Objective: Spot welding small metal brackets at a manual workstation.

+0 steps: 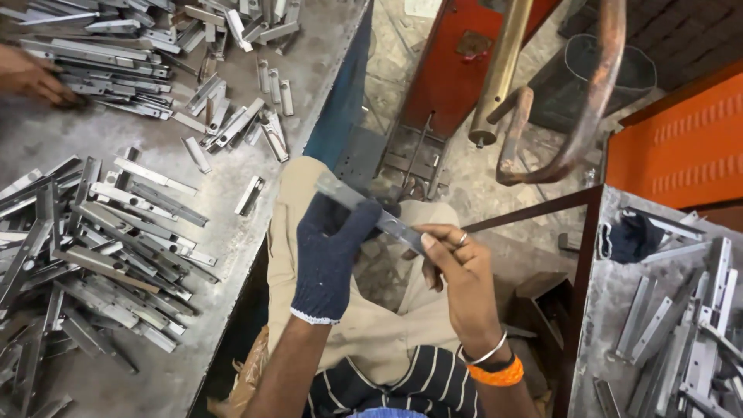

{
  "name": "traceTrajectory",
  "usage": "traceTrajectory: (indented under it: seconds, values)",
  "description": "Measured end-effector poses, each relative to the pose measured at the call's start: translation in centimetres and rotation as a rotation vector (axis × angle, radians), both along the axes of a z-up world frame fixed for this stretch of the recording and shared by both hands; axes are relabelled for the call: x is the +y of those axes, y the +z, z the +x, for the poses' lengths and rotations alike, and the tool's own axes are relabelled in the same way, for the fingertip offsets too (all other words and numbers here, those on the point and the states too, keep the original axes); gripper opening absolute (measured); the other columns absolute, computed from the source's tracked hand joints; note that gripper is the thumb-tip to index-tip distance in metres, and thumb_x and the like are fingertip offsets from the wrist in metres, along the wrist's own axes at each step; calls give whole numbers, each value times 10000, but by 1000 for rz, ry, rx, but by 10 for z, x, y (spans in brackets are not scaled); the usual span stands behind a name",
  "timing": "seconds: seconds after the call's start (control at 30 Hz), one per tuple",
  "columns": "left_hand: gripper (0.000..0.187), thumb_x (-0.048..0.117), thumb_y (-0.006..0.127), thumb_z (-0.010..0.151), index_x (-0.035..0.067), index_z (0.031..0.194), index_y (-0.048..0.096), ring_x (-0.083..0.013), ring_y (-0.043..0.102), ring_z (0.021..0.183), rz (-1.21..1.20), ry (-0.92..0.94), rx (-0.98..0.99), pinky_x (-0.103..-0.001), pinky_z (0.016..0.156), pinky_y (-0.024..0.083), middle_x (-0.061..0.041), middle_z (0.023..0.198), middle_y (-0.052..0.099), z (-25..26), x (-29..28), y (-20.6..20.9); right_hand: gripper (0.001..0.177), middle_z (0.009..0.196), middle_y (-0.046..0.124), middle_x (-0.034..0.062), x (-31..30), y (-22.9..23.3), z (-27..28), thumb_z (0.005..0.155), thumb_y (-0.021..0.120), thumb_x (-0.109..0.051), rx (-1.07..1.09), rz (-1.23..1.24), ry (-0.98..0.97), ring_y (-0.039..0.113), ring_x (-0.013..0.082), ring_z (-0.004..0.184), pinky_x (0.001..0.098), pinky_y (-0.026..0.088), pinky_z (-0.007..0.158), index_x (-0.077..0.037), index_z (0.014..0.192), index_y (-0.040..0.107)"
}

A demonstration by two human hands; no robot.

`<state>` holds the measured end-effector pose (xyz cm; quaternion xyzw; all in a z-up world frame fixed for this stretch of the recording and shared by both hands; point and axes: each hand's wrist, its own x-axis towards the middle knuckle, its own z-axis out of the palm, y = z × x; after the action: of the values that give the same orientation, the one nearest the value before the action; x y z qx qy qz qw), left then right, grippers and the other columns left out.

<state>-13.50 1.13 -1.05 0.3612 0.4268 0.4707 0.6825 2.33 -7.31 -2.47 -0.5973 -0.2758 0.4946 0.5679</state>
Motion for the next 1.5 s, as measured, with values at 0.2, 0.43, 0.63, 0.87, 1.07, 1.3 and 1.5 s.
traceTrajectory:
  seconds: [0.2,0.43,0.63,0.87,1.07,1.3,1.5]
  values:
    - [228,160,722,945,8,1105,669,-118,681,698,-57,1,5,-228,536,459,-75,899,761,5,-4,-12,252,787,699,35,1,8,18,1002,614,-118,-54,80,-24,515,43,583,210,383,515,51,1155,721]
    - [345,195,639,960,51,1271,608,-164,755,870,-54,-28,-181,-278,698,596,-101,1040,740,15,-9,-5,177,755,674,26,-4,6,20,963,698,-92,-257,-12,27,495,45,599,219,387,525,31,1058,784]
    - [291,145,639,1027,-51,1240,613,-234,735,928,-83,-36,-245,-373,787,636,-150,1055,709,19,-11,-6,81,857,723,56,-8,26,10,962,709,-16,-707,211,-64,629,107,751,247,507,669,35,1010,749]
    - [245,115,673,960,-13,1167,641,-240,751,924,-81,-53,-309,-368,782,633,-119,1019,732,30,-11,6,61,899,736,101,-12,29,11,968,697,-5,-870,260,-111,681,132,775,259,534,700,28,1008,726]
    - [230,95,713,948,-29,1130,646,-256,746,884,-89,-25,-277,-365,729,623,-129,987,720,43,-7,0,65,835,723,88,-14,27,10,978,707,-29,-905,233,-143,641,106,712,247,510,650,15,1020,730]
    - [405,85,696,916,-32,1283,573,-249,755,972,-113,-128,-310,-331,768,625,-173,1106,748,51,-3,1,85,791,721,90,-17,23,25,978,701,-46,-954,206,-158,638,91,670,248,505,612,10,1022,747]
    - [439,78,680,933,-41,1333,540,-263,754,1020,-81,-187,-321,-341,796,625,-191,1150,734,54,-2,-2,79,818,724,93,-20,18,31,1014,672,-41,-879,233,-140,687,91,714,246,549,653,25,1036,709]
